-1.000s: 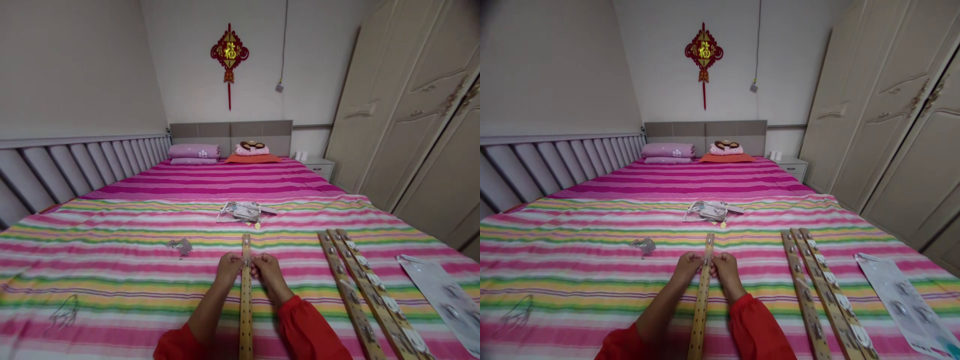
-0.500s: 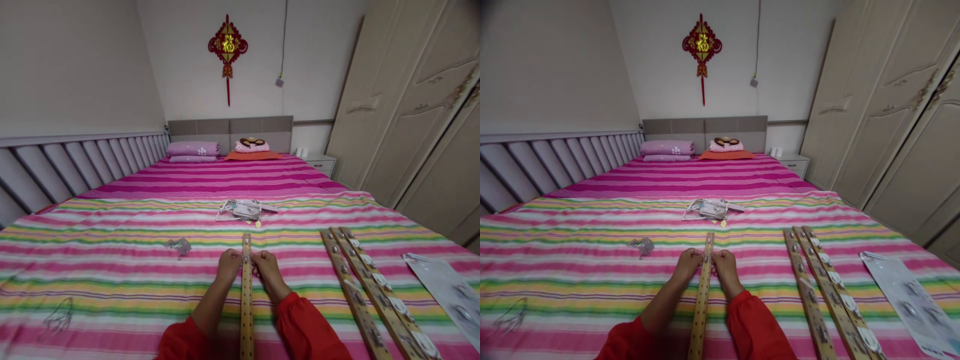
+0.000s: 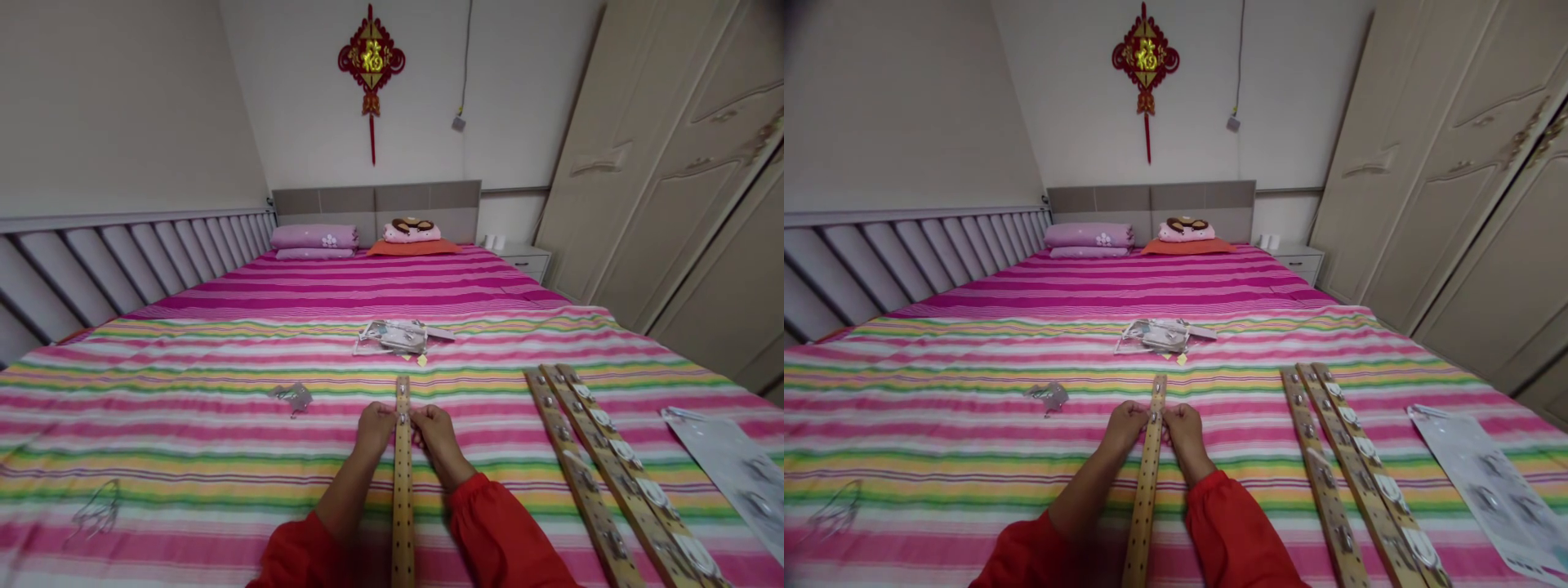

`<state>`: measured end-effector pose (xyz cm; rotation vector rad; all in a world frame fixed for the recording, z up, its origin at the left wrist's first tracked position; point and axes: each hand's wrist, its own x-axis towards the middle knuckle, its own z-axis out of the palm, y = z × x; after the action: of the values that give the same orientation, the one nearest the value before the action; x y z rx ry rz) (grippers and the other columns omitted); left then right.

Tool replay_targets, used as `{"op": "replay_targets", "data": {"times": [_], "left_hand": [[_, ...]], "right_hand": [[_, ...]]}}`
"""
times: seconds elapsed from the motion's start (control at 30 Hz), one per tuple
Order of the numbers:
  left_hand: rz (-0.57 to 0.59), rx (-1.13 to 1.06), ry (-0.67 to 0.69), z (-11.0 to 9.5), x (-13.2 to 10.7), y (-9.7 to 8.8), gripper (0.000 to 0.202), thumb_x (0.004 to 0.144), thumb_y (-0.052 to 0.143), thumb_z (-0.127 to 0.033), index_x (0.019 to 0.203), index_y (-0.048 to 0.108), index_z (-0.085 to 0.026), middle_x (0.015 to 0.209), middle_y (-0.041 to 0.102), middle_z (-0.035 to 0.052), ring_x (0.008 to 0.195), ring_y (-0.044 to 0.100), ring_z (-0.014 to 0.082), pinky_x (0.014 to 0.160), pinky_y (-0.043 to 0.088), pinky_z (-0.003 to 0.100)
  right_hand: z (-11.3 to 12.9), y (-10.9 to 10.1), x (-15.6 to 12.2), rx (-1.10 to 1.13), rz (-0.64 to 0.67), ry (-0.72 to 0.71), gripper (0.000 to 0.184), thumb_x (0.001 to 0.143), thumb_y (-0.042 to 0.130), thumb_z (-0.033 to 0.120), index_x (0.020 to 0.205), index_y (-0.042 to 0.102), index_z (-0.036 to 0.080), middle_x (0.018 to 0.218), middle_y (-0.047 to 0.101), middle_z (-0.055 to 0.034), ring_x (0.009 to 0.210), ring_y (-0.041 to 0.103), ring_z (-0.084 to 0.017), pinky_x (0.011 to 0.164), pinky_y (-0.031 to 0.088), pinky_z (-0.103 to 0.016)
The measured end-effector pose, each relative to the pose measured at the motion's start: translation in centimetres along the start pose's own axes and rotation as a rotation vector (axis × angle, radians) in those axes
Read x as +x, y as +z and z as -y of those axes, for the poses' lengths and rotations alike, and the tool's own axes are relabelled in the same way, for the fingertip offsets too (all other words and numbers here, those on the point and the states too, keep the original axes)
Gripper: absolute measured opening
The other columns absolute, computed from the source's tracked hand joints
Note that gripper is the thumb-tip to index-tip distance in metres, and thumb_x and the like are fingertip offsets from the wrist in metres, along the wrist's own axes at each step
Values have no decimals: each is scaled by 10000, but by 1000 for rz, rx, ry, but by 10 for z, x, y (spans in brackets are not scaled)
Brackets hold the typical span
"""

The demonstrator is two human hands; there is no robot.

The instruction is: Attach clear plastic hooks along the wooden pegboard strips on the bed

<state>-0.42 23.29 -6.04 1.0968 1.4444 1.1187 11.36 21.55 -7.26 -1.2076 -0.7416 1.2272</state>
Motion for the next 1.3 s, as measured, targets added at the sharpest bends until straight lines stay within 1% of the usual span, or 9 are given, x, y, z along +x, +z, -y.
{"op": "replay_targets", "data": {"times": [0.13, 0.23, 0.33, 0.43, 0.7, 0.83, 0.97, 1.17, 1.3], "left_hand": [[-3, -47, -6, 0, -2, 1, 115, 594, 619, -90, 600, 534, -167, 477, 542, -52, 464, 529, 97, 502, 422, 214], [35, -116, 24, 1, -4, 0, 135, 590, 625, -85, 707, 608, -150, 498, 553, -57, 469, 525, 92, 511, 429, 213], [110, -167, 53, 3, -4, -2, 229, 584, 661, -134, 812, 675, -126, 554, 598, -29, 513, 552, 112, 535, 454, 236], [161, -168, 52, 4, -3, -4, 287, 583, 688, -195, 856, 702, -106, 643, 656, 14, 565, 576, 129, 562, 470, 255], [241, -116, 46, 10, 2, -7, 504, 612, 709, -277, 1080, 684, -91, 762, 705, 48, 632, 594, 137, 620, 475, 262], [223, -103, 47, 10, 1, -7, 482, 611, 720, -231, 1075, 692, -103, 698, 675, 16, 603, 575, 113, 609, 467, 243], [249, -116, 40, 6, -3, -6, 487, 576, 748, -193, 1055, 703, -121, 643, 630, -14, 587, 568, 106, 595, 464, 235], [252, -161, 11, 4, -7, -4, 453, 551, 733, -138, 1002, 718, -106, 711, 674, 15, 646, 595, 126, 626, 479, 244], [249, -222, 42, 6, -11, -7, 456, 553, 733, -173, 1003, 715, -101, 699, 659, 5, 654, 591, 123, 642, 476, 243]], "right_hand": [[-2, 0, 1, 4, 17, 2, 234, 560, 696, 330, 583, 500, 205, 319, 491, 80, 244, 392, -74, 257, 248, -183], [-4, -1, 0, 9, 29, -7, 237, 568, 690, 351, 606, 508, 203, 332, 495, 84, 248, 391, -74, 261, 252, -186], [-5, -2, -2, 10, 42, -18, 235, 585, 677, 367, 622, 515, 201, 344, 504, 82, 252, 395, -73, 270, 250, -184], [-4, -3, -3, 8, 60, -18, 232, 588, 676, 365, 641, 525, 197, 356, 519, 76, 257, 398, -72, 277, 255, -183], [-1, -3, -7, -1, 90, -7, 250, 554, 696, 308, 711, 549, 183, 366, 526, 85, 264, 393, -64, 286, 261, -177], [0, -4, -9, 1, 94, -5, 257, 557, 685, 274, 752, 550, 175, 360, 506, 103, 269, 396, -60, 295, 268, -171], [0, -5, -9, 10, 114, -2, 286, 543, 689, 236, 791, 566, 163, 364, 496, 110, 276, 403, -59, 301, 271, -170], [-1, -6, -9, 21, 130, -2, 340, 520, 706, 205, 830, 577, 158, 380, 498, 113, 282, 409, -64, 308, 277, -177], [-2, -4, -11, 24, 105, -24, 359, 521, 731, 250, 835, 580, 159, 388, 487, 116, 288, 412, -71, 314, 280, -183]]}}
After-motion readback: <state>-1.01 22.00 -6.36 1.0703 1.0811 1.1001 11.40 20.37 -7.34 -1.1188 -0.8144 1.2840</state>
